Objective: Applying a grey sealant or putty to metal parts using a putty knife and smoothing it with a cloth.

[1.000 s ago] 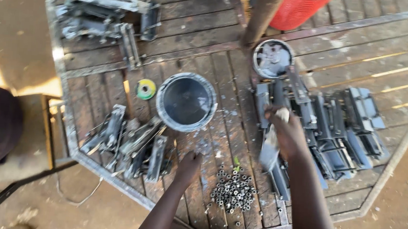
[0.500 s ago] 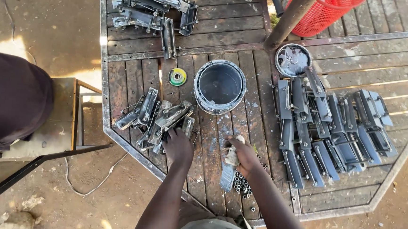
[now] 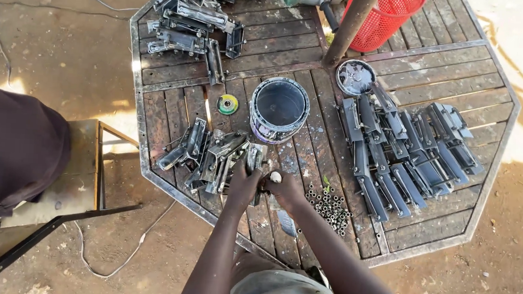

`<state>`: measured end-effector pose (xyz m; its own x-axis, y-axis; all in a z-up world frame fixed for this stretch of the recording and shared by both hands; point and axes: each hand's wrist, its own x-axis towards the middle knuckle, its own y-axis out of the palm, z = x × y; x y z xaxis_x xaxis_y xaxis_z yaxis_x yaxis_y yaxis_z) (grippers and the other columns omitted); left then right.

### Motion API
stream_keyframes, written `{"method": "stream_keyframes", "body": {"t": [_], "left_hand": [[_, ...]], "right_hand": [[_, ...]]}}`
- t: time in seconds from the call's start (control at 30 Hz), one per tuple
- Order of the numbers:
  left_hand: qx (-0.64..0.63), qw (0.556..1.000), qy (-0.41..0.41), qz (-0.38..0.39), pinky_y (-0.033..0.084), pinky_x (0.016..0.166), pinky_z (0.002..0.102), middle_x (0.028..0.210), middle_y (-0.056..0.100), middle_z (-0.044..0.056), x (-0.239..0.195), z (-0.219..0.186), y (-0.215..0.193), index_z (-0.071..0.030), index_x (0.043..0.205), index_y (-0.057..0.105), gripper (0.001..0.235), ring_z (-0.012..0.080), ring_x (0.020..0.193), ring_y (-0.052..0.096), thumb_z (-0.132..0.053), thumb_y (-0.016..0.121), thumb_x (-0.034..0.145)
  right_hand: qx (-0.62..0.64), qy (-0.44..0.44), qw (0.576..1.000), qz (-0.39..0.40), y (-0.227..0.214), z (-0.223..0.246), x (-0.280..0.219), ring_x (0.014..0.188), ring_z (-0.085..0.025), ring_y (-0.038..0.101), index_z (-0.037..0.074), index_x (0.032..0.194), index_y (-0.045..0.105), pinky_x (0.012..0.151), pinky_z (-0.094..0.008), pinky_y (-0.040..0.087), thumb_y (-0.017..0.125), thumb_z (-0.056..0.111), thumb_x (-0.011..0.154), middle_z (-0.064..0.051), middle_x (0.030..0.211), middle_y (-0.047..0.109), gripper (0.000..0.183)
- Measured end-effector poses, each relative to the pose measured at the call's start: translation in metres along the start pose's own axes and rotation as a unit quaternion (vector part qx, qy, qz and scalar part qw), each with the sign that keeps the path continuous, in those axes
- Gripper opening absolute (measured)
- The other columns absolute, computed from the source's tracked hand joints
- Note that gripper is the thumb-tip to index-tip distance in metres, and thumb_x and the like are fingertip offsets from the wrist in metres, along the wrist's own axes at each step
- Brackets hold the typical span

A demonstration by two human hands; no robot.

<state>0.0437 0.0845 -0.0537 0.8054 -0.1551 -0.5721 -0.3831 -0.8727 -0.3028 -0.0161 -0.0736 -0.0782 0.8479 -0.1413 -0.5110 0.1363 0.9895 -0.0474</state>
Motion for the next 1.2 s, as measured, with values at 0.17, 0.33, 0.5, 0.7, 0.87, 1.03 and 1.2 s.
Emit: {"method": "stream_keyframes", "body": {"t": [0.17,0.33,0.5,0.7,0.87,1.03,1.2], "left_hand": [[-0.088,0.996,0.019,-0.001,0.045,0.1,0.059,0.108,0.07,0.02,0.004,0.03,-0.001,-0.009,0.121,0.052,0.041,0.0385,0.114,0.067,-0.039,0.056,0.093],[-0.102,0.992,0.071,-0.003,0.045,0.094,0.06,0.105,0.063,0.02,-0.003,0.003,-0.006,-0.007,0.122,0.053,0.039,0.0366,0.105,0.063,-0.036,0.056,0.096],[0.073,0.993,0.083,0.036,0.051,0.096,0.061,0.113,0.07,0.025,-0.008,-0.025,-0.03,-0.007,0.128,0.051,0.058,0.0444,0.113,0.068,-0.057,0.053,0.1],[0.049,0.998,0.027,-0.028,0.051,0.1,0.06,0.122,0.067,0.029,0.026,-0.015,-0.047,-0.003,0.13,0.051,0.059,0.047,0.119,0.065,-0.056,0.04,0.107],[0.113,0.991,0.068,0.011,0.05,0.104,0.06,0.129,0.066,0.024,-0.007,-0.053,-0.078,-0.006,0.141,0.049,0.053,0.0438,0.124,0.063,-0.048,0.037,0.11],[0.078,0.991,0.108,0.03,0.045,0.109,0.061,0.132,0.066,0.028,0.018,-0.034,-0.089,-0.001,0.135,0.059,0.056,0.0484,0.128,0.059,-0.047,0.04,0.107],[-0.076,0.995,0.0,0.064,0.032,0.123,0.057,0.167,0.029,0.021,0.052,-0.012,-0.09,-0.009,0.164,0.024,0.068,0.0392,0.154,0.03,-0.051,0.026,0.111]], "right_hand": [[0.095,-0.059,0.994,0.0,0.016,0.029,-0.034,0.071,-0.014,0.056,0.005,0.09,0.068,0.064,-0.029,0.044,0.078,0.007,0.089,-0.008,0.075,0.062,0.01],[0.18,-0.089,0.979,-0.031,0.032,0.022,-0.04,0.067,-0.013,0.058,0.008,0.088,0.067,0.058,-0.025,0.044,0.084,0.01,0.087,-0.007,0.072,0.062,0.017],[0.26,-0.031,0.961,-0.087,0.023,0.016,-0.034,0.065,-0.021,0.059,-0.008,0.115,0.067,0.049,-0.028,0.051,0.076,0.018,0.095,-0.015,0.08,0.063,0.034],[0.052,-0.157,0.982,-0.091,0.053,0.034,-0.051,0.083,-0.016,0.062,0.008,0.091,0.067,0.072,-0.033,0.049,0.081,0.017,0.09,-0.008,0.084,0.067,0.017],[0.222,-0.111,0.96,-0.128,0.071,0.043,-0.05,0.079,-0.019,0.063,0.006,0.105,0.063,0.065,-0.033,0.055,0.076,0.01,0.092,-0.008,0.089,0.063,0.019],[0.385,-0.027,0.893,-0.231,0.049,0.037,-0.041,0.072,-0.022,0.067,0.003,0.111,0.067,0.06,-0.035,0.058,0.074,0.019,0.093,-0.011,0.086,0.066,0.025],[0.131,0.043,0.955,-0.261,0.04,0.007,-0.009,0.09,-0.029,0.07,0.001,0.108,0.074,0.079,-0.045,0.053,0.082,0.021,0.087,-0.017,0.095,0.072,0.03]]}}
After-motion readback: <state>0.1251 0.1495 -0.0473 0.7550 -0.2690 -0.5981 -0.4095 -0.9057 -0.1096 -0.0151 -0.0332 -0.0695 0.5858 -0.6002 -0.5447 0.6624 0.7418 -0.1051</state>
